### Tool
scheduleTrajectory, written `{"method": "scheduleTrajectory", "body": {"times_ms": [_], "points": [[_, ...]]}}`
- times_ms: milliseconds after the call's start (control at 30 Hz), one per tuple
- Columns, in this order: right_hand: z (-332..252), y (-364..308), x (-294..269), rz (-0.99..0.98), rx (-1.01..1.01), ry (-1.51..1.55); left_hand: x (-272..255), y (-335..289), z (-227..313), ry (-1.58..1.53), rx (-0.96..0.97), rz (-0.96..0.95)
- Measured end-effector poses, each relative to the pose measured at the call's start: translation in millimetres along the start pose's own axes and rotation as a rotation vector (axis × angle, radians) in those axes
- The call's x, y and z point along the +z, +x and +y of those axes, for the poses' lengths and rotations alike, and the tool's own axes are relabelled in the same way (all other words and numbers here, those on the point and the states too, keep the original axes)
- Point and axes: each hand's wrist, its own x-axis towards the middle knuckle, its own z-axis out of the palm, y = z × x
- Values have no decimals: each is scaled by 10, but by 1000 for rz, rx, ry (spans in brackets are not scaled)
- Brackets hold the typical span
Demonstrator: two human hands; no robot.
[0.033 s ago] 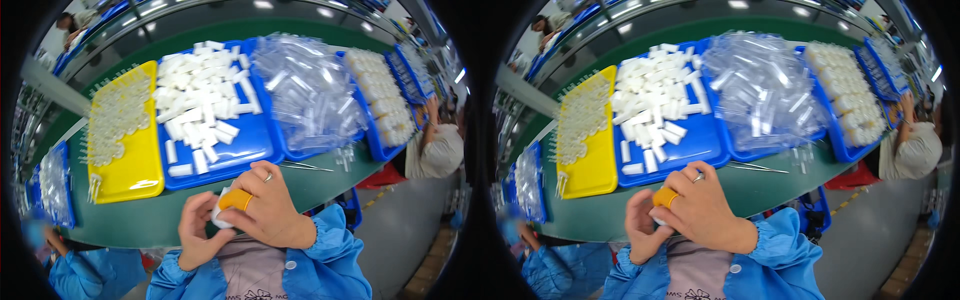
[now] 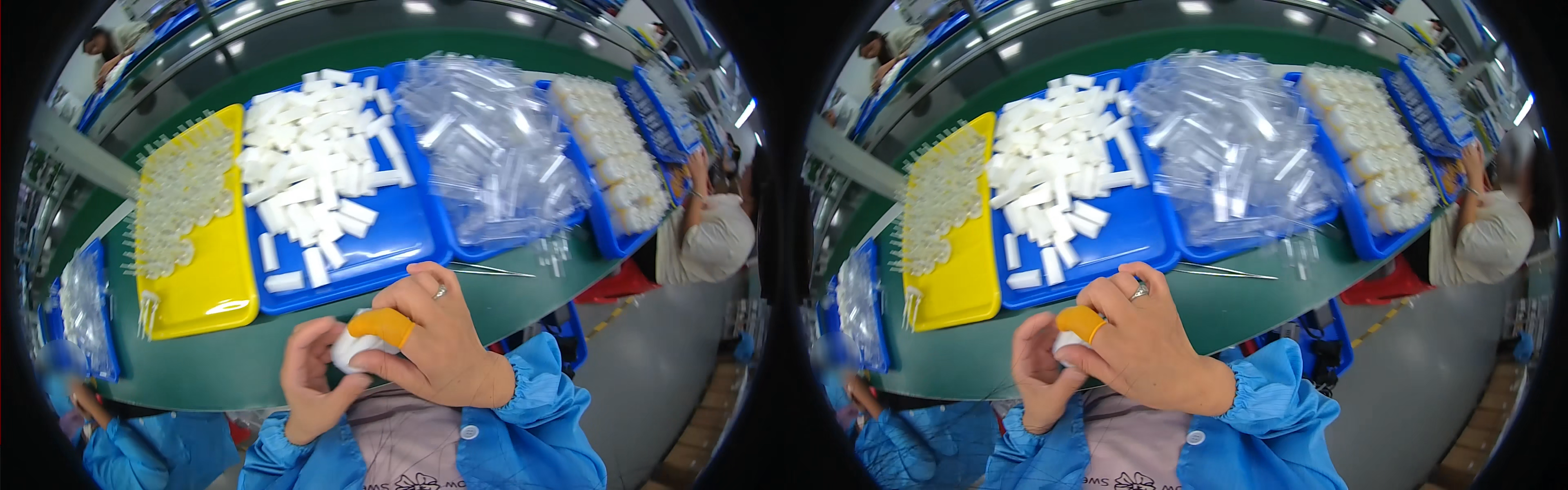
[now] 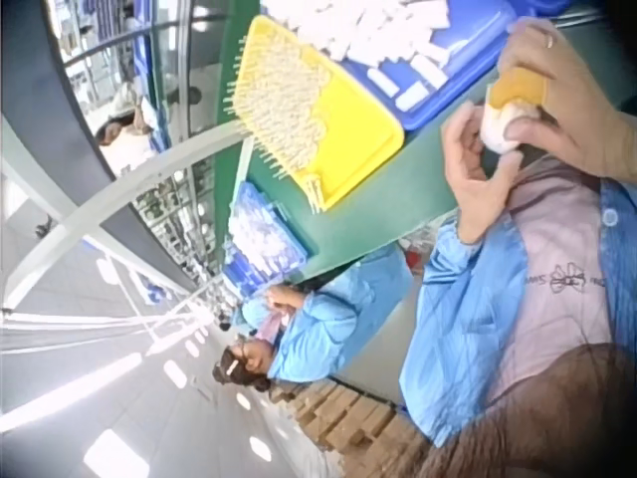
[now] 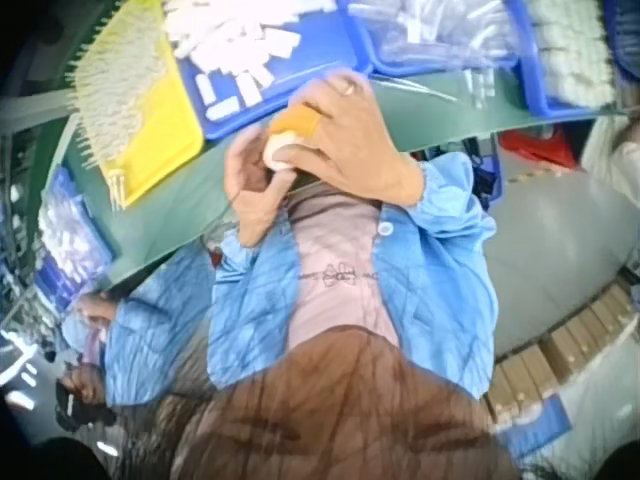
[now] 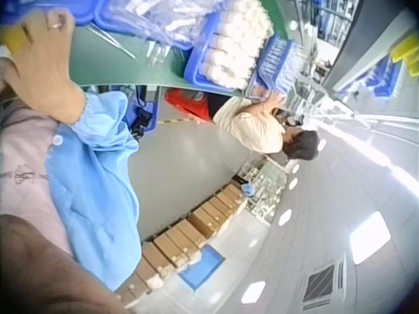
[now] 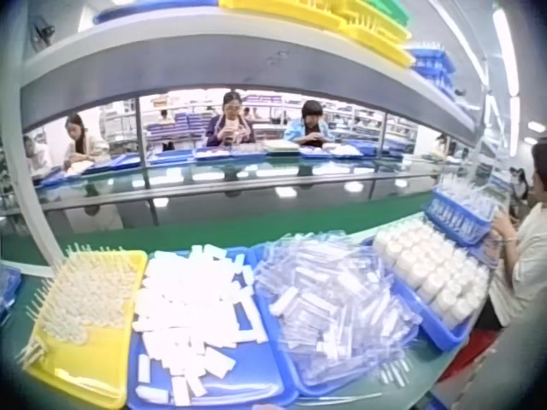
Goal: The person assembles small white cylindrical components by inserting them into clear plastic tubes and securing them with rubber bands. They use tweezers to align the components and a yellow tool to assist in the process. The assembled units are placed into a tray.
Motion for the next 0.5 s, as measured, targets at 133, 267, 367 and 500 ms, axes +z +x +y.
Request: {"method": "scheduleTrajectory", "body": {"times_ms": [133, 267, 367, 500], "points": [[122, -291, -493, 288, 84, -74, -50, 12, 19, -57, -8, 99], [426, -698, -873, 569, 404, -154, -6, 56, 95, -148, -56, 184], [656, -960, -938, 630, 425, -336, 30, 88, 93, -176, -100, 199], [672, -997, -777, 337, 355, -498, 29, 84, 124, -174, -125, 160]]}}
